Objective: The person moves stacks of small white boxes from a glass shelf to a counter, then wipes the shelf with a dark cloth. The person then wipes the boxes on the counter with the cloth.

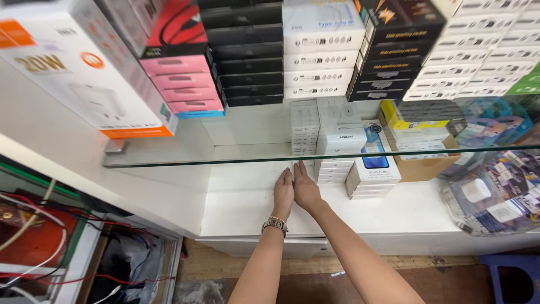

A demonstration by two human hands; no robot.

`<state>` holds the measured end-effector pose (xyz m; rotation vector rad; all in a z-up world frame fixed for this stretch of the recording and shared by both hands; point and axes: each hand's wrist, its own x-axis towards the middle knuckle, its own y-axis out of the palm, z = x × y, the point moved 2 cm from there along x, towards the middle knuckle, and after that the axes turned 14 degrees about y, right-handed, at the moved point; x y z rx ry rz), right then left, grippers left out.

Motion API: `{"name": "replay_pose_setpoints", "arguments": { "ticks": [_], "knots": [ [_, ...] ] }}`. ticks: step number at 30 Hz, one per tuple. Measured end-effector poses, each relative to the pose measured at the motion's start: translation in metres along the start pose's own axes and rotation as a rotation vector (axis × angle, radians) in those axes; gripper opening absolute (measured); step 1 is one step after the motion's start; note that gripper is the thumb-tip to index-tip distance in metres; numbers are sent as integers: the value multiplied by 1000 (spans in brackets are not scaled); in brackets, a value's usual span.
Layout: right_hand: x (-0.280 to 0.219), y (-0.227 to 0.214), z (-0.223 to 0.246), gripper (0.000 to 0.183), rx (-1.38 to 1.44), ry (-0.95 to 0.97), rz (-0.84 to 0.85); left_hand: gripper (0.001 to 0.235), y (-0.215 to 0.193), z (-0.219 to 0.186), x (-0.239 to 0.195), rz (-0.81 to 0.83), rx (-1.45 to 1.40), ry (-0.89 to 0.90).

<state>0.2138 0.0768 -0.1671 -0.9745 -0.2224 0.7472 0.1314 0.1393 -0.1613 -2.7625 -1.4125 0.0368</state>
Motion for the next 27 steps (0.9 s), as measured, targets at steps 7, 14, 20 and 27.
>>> {"name": "replay_pose_setpoints", "arguments": {
  "ticks": [7,14,20,27],
  "knots": [
    [0,-14,17,80,-294,14,-48,62,13,17,33,34,-59,64],
    [-7,5,-2,68,-326,-35,-42,69,14,27,33,41,7,11],
    [18,4,-12,59,-103,35,-161,68,17,34,53,9,-46,68],
    [26,14,-23,79,-336,-102,-309,71,30,35,59,49,-167,-8]
  ]
}}
